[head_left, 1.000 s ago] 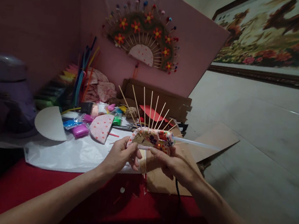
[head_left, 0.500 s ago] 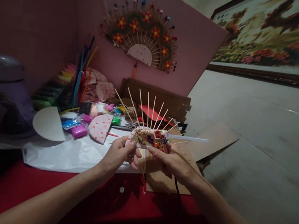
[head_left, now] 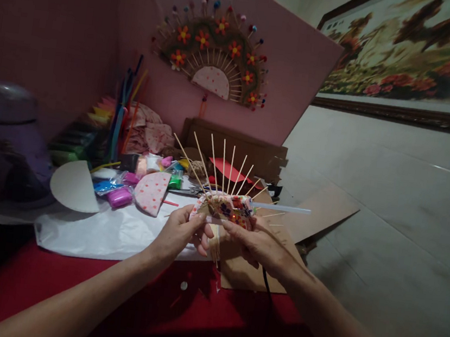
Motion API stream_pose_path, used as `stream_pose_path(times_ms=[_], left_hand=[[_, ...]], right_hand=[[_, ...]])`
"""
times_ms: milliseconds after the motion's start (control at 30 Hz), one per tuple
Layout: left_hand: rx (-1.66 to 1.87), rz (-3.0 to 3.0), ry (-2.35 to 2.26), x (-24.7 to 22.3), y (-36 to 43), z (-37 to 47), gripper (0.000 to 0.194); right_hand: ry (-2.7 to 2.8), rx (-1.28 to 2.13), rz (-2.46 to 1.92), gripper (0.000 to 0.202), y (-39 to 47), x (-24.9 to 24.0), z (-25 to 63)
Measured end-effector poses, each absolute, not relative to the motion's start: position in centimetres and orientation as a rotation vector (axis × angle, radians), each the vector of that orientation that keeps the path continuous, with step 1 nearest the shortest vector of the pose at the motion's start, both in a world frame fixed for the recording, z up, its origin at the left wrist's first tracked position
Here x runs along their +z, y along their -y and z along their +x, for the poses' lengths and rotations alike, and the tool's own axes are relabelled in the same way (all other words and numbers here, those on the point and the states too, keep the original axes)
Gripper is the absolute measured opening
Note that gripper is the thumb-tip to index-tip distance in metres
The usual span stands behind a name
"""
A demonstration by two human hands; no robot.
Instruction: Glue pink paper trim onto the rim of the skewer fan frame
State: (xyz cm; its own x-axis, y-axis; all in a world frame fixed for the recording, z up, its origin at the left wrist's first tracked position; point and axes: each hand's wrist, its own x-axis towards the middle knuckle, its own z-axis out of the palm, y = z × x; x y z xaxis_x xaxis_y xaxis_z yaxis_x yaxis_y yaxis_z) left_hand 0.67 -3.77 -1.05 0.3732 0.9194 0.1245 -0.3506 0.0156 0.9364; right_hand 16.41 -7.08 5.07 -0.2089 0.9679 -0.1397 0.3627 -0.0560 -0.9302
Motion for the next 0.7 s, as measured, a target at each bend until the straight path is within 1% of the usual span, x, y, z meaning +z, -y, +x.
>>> stream_pose_path(times_ms=[167, 333, 700], left_hand=[[1.104, 1.154, -0.638, -0.99, 3.79, 0.67, 0.024], [1.092, 1.160, -0.663, -0.71, 3.91, 0.69, 0.024], [1.088, 1.166, -0.661, -0.77, 3.88, 0.66, 0.022]], right_hand=[[1.567, 1.176, -1.488, 0.032, 7.27, 4.76, 16.66], [1.559, 1.222, -1.468, 0.029, 7.42, 5.04, 16.36], [1.603, 1.243, -1.424, 0.032, 7.38, 5.14, 16.64]])
